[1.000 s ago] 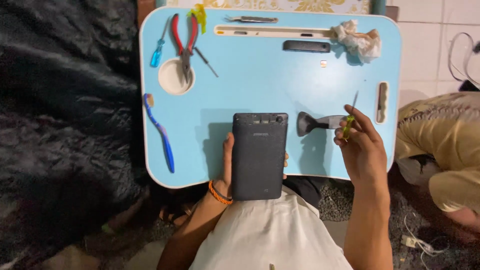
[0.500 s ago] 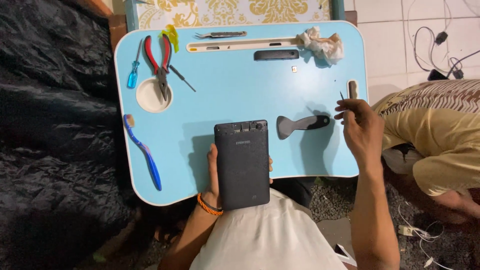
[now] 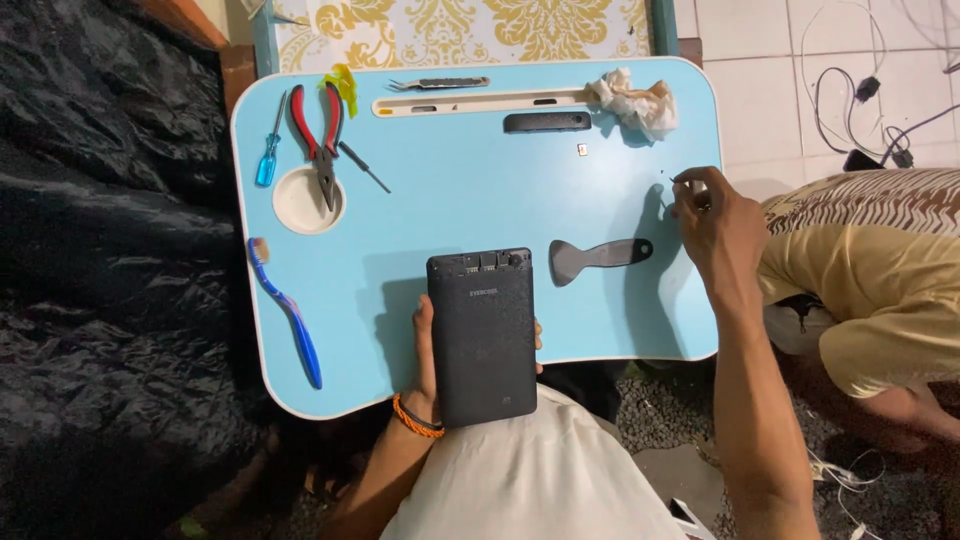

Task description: Using a precision screwdriver to remove multiple small screws from the back casing of an electronic device

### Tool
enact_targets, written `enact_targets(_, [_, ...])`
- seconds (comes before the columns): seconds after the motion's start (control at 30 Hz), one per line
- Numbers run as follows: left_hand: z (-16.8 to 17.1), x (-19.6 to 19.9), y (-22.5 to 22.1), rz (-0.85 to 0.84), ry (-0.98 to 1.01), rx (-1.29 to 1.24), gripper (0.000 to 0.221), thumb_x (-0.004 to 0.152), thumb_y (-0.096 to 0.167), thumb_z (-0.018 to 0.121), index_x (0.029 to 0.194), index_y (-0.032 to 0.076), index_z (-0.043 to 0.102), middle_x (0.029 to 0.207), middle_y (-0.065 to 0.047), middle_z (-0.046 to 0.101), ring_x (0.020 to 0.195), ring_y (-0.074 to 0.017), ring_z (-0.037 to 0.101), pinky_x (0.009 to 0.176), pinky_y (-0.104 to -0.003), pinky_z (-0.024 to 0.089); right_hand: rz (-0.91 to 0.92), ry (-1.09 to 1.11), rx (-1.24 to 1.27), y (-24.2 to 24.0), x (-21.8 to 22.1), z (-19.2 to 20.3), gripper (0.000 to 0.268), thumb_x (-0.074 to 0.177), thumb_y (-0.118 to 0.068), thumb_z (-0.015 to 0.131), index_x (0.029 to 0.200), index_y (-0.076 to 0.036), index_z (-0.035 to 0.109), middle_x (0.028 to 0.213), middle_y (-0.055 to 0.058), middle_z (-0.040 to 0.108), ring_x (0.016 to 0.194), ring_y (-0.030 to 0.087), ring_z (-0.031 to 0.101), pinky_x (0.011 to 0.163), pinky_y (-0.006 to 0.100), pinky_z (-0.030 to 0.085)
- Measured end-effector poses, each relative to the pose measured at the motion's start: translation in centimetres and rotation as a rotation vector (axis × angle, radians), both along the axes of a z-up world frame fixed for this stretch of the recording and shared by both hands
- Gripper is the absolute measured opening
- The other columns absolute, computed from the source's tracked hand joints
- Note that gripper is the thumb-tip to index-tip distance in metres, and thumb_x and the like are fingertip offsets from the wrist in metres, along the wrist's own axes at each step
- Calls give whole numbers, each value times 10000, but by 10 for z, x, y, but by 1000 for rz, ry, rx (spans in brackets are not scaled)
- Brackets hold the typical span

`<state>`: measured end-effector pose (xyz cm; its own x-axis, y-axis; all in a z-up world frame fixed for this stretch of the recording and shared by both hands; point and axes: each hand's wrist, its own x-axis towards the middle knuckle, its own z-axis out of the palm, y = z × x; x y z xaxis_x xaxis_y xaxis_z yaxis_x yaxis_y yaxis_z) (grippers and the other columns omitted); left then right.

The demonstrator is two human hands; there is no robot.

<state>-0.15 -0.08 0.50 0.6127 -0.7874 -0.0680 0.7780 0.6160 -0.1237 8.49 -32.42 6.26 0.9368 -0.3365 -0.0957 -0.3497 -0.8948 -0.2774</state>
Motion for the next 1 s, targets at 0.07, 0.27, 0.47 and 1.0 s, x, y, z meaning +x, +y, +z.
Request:
enact_targets(0.07, [0,0,0,4,0,3,975,858,767,556,1478,16,512,1215,-266,648,1081,-345,666,907,-524,589,9,-4,-35,-1,2,-3,165,1145,-219,619,1259,-170,727,914,171,785,811,386,757,684,462,577])
enact_targets(0.27, [1,-1,1,15,5,12,981,854,771,555,1480,17,509,1219,-265,647,1083,-344,664,910,-525,587,58,-35,-92,-8,5,-11,131,1147,-259,669,1227,-217,764,857,183,776,745,353,765,628,395,575])
enact_targets(0.47, [1,0,1,21,10,23,986,850,774,554,1482,18,507,1222,-264,646,1085,-344,663,912,-526,586,60,-71,-120,3,2,0,132,1144,-250,679,1211,-205,784,889,197,784,811,363,778,662,414,585])
enact_targets(1.0, [7,2,2,23,40,48,1001,839,783,550,1488,22,500,1231,-261,644,1090,-342,660,918,-528,582,102,-96,-1,-35,-17,-12,287,1098,-240,631,1214,-18,772,887,169,757,676,257,664,540,382,492])
